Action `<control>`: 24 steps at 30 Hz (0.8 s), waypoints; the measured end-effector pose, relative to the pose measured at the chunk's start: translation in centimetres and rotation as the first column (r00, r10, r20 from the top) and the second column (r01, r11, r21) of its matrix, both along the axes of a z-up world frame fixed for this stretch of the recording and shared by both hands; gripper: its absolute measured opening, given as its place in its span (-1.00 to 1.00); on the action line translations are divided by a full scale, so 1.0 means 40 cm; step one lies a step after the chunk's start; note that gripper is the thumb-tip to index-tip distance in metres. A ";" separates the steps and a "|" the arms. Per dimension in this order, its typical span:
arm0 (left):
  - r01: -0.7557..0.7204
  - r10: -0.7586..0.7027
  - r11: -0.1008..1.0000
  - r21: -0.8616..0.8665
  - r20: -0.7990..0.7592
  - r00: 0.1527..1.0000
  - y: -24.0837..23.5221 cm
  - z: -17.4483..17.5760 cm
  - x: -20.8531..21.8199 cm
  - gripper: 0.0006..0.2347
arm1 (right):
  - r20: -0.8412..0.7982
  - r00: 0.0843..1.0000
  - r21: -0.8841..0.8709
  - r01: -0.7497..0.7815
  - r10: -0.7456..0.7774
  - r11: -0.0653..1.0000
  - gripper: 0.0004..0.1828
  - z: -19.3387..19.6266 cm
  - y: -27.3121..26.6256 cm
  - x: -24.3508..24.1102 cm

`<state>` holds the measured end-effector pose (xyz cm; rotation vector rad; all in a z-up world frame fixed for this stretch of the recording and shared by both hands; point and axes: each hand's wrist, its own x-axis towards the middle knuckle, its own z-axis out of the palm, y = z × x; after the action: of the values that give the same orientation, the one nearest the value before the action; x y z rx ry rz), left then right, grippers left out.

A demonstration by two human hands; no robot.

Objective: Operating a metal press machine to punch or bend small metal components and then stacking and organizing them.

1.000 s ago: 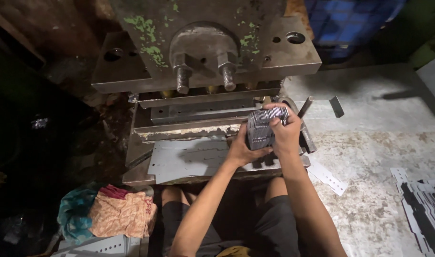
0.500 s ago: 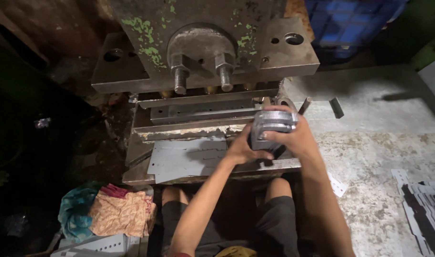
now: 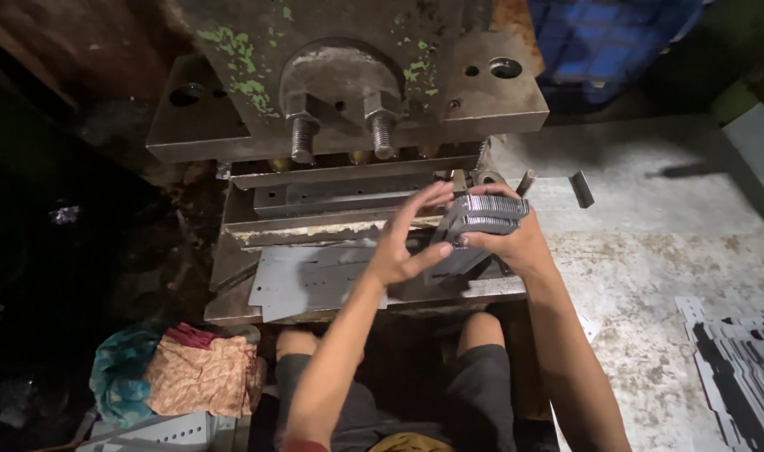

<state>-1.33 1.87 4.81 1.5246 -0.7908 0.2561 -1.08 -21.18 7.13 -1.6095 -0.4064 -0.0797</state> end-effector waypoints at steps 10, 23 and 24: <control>-0.139 0.079 0.957 0.254 0.234 0.969 0.013 0.121 0.011 -0.68 | 0.016 1.000 0.006 -0.011 0.011 1.000 -0.22 -0.012 -0.007 0.001; -0.022 0.011 0.972 0.232 0.050 0.999 0.054 0.137 0.010 -0.48 | -0.001 1.000 -0.035 0.020 -0.020 0.999 -0.19 -0.002 0.002 -0.007; -0.054 0.026 0.969 0.242 0.118 0.993 0.058 0.110 0.021 -0.51 | 0.010 1.000 -0.032 0.015 -0.014 0.999 -0.19 -0.003 0.001 -0.008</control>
<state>-0.49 4.20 9.21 1.7719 -0.9087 0.2853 -1.40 -21.12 7.01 -1.6440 -0.4057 -0.0929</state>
